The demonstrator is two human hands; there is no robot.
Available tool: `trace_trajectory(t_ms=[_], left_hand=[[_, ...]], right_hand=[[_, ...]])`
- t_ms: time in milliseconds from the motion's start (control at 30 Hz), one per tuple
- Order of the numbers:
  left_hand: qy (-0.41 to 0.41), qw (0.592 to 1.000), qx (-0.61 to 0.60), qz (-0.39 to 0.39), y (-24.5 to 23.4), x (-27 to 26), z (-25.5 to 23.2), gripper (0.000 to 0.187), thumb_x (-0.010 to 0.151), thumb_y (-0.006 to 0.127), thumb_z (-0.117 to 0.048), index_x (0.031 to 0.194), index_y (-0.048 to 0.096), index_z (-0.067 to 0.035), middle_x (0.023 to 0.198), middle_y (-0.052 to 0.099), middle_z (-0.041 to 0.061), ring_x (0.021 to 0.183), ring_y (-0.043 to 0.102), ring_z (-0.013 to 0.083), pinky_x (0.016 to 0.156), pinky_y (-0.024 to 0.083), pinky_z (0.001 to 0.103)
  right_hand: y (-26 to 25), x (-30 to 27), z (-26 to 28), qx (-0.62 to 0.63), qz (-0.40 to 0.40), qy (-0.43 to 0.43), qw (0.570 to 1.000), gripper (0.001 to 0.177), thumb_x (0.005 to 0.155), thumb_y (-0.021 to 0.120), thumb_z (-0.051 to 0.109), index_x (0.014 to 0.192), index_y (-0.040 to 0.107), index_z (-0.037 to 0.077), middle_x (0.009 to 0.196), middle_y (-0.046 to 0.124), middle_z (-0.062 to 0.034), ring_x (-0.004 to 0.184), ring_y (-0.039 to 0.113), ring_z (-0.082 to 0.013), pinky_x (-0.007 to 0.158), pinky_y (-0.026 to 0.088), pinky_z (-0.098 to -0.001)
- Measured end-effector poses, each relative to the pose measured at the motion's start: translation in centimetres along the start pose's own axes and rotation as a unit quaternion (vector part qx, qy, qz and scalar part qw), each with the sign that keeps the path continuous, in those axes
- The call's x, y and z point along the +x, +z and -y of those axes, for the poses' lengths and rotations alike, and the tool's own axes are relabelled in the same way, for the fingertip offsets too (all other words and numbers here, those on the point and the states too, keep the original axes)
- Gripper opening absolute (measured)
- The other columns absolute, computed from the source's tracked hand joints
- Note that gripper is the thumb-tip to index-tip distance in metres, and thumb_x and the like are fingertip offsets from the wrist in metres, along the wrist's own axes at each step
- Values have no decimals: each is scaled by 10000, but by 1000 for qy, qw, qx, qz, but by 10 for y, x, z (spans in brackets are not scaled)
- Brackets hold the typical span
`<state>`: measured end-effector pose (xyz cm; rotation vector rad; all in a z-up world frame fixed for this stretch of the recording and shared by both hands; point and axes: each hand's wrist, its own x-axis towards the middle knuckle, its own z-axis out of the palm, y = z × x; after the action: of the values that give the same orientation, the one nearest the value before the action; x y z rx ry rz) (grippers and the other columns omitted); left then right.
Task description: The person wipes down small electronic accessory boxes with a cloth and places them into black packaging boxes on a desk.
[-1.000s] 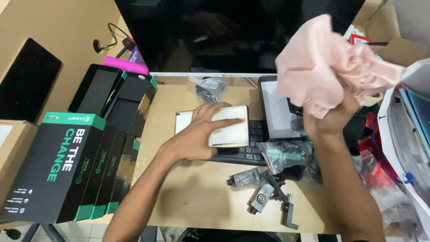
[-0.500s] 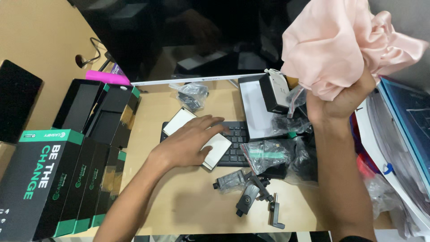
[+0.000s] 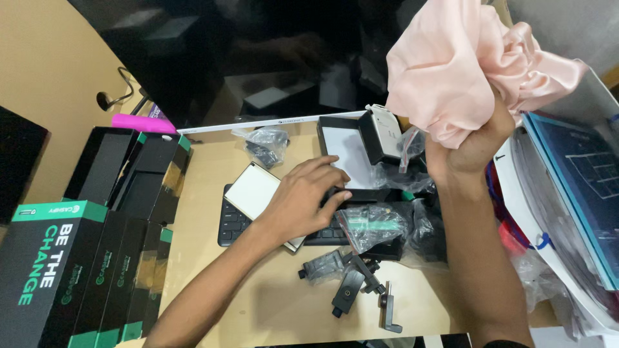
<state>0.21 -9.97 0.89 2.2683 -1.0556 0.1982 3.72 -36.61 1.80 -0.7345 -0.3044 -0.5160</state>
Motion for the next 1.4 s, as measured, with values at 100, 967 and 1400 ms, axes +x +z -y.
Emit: trace_trajectory(t_ms=[100,967,1400], left_hand=[[-3,998,-37,-57,-26,-8,1,188,959,664,-207,1011,687,-28,1111,741,100,1282,622,350,1018,507,449],[-240,748,-528,-323,-21,-61,70,340,1009,649,-428,1002,558,-100,957,711,53,888,683,131,873,597,395],[-325,647,-618,-307,-8,-98,93,354,1012,512,-314,1208,543,-21,1183,652,147,1108,683,257,1049,550,494]], right_hand=[[4,0,-5,3,-12,7,1000,286,1039,511,139,1219,638,-43,1182,678,-104,1122,675,-188,980,532,-284],[34,-34,-45,-55,35,116,991,387,1064,569,166,1404,538,-16,1299,647,-82,1190,654,-163,1045,524,-325],[0,-44,-78,-37,30,185,982,376,1079,505,181,1342,571,-79,1251,660,-111,1145,672,-181,1027,536,-339]])
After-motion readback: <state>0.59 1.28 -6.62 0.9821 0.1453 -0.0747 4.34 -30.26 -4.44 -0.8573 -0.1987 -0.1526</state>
